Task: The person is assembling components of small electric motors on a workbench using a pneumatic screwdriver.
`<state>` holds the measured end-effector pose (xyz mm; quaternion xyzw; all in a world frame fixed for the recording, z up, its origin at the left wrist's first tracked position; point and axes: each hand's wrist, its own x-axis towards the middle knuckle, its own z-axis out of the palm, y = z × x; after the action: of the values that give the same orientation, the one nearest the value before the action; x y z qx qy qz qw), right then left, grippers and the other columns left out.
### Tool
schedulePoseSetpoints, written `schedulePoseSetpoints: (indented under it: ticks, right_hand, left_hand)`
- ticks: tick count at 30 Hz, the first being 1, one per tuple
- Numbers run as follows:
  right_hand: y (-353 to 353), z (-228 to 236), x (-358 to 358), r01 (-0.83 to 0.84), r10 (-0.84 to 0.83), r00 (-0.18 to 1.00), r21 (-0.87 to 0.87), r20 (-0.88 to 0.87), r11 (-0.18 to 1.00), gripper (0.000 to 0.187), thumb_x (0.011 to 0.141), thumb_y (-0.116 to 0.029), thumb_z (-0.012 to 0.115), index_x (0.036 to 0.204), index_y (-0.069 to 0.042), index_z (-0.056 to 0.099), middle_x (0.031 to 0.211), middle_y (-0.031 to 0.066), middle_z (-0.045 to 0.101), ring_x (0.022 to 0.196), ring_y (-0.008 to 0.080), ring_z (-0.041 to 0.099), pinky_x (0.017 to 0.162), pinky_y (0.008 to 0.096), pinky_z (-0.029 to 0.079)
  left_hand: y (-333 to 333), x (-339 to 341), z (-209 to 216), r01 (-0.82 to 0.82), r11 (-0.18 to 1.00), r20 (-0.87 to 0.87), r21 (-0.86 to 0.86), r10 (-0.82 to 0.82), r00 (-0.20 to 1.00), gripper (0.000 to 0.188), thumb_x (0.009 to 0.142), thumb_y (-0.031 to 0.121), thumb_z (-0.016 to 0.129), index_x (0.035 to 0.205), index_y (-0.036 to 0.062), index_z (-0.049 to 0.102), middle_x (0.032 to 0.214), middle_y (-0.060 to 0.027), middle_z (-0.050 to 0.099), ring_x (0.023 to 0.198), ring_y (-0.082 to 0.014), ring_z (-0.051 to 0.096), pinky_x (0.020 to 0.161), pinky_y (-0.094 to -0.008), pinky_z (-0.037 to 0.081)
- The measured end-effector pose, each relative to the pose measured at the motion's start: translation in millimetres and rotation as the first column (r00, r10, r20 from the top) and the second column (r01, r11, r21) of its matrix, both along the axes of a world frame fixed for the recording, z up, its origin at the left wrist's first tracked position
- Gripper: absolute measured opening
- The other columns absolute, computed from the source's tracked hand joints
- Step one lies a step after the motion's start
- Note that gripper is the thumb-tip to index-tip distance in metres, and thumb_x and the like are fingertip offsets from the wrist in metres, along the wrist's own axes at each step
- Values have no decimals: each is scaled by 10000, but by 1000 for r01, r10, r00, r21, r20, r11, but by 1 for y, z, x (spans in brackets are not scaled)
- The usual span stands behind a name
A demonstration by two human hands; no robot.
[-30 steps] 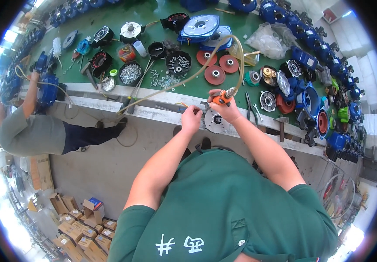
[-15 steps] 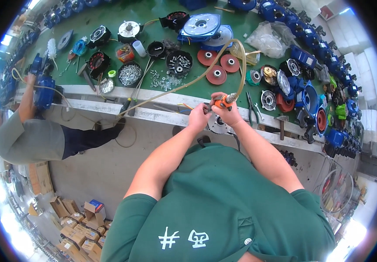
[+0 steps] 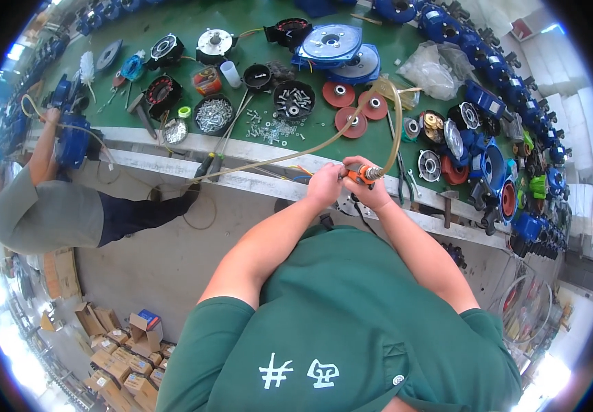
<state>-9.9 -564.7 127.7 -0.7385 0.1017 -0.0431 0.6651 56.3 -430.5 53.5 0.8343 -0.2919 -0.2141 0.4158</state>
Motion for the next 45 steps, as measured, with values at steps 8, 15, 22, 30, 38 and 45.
schedulePoseSetpoints:
  ticks: [8, 15, 22, 30, 38, 45]
  right_hand:
    - [-3, -1, -3, 20, -20, 999, -3, 25, 1000, 314, 769, 5, 678, 1079, -15, 640, 919, 52, 690, 873, 128, 650, 827, 284, 528]
    - [-12, 30, -12, 62, -62, 995, 7, 79, 998, 301, 785, 75, 647, 1075, -1, 619, 930, 57, 646, 914, 149, 631, 886, 322, 529]
    - [-28, 8, -33, 220, -224, 974, 122, 19, 968, 365, 796, 63, 685, 1148, -5, 615, 950, 54, 667, 911, 131, 635, 854, 291, 527]
    - [-30, -17, -41, 295, -297, 955, 158, -12, 942, 394, 801, 48, 698, 1179, -11, 603, 981, 55, 672, 922, 133, 639, 852, 291, 527]
    - [-28, -17, -45, 206, -206, 978, 33, -14, 978, 381, 806, 32, 688, 1173, -22, 601, 983, 56, 676, 916, 122, 635, 836, 280, 524]
    - [-32, -20, -47, 227, -226, 974, 74, -16, 971, 392, 809, 25, 678, 1187, -28, 593, 982, 58, 673, 926, 122, 624, 843, 279, 519]
  left_hand:
    - [-4, 2, 2, 111, 993, 50, 50, -114, 992, 116, 888, 159, 626, 990, 115, 657, 974, -138, 591, 952, -358, 627, 818, -465, 518]
    - [-5, 4, -2, 156, 988, 197, 15, -156, 968, 108, 898, 106, 594, 983, 43, 613, 963, -141, 573, 979, -355, 596, 846, -466, 504]
    - [-5, 9, 3, 225, 973, 222, 58, -233, 947, 157, 874, 141, 667, 977, 39, 606, 957, -149, 592, 957, -351, 615, 819, -457, 510]
    - [-8, 3, -6, 24, 999, -3, 25, -24, 1000, 174, 827, 143, 715, 928, 42, 615, 950, -155, 639, 914, -358, 639, 790, -454, 516]
    - [-8, 15, 6, 222, 970, 175, 102, -237, 956, 189, 832, 127, 673, 951, 22, 572, 965, -185, 615, 903, -390, 646, 779, -485, 537]
    - [-14, 17, 6, 246, 962, 170, 116, -263, 950, 212, 824, 139, 675, 942, 4, 561, 974, -206, 617, 909, -401, 639, 797, -492, 529]
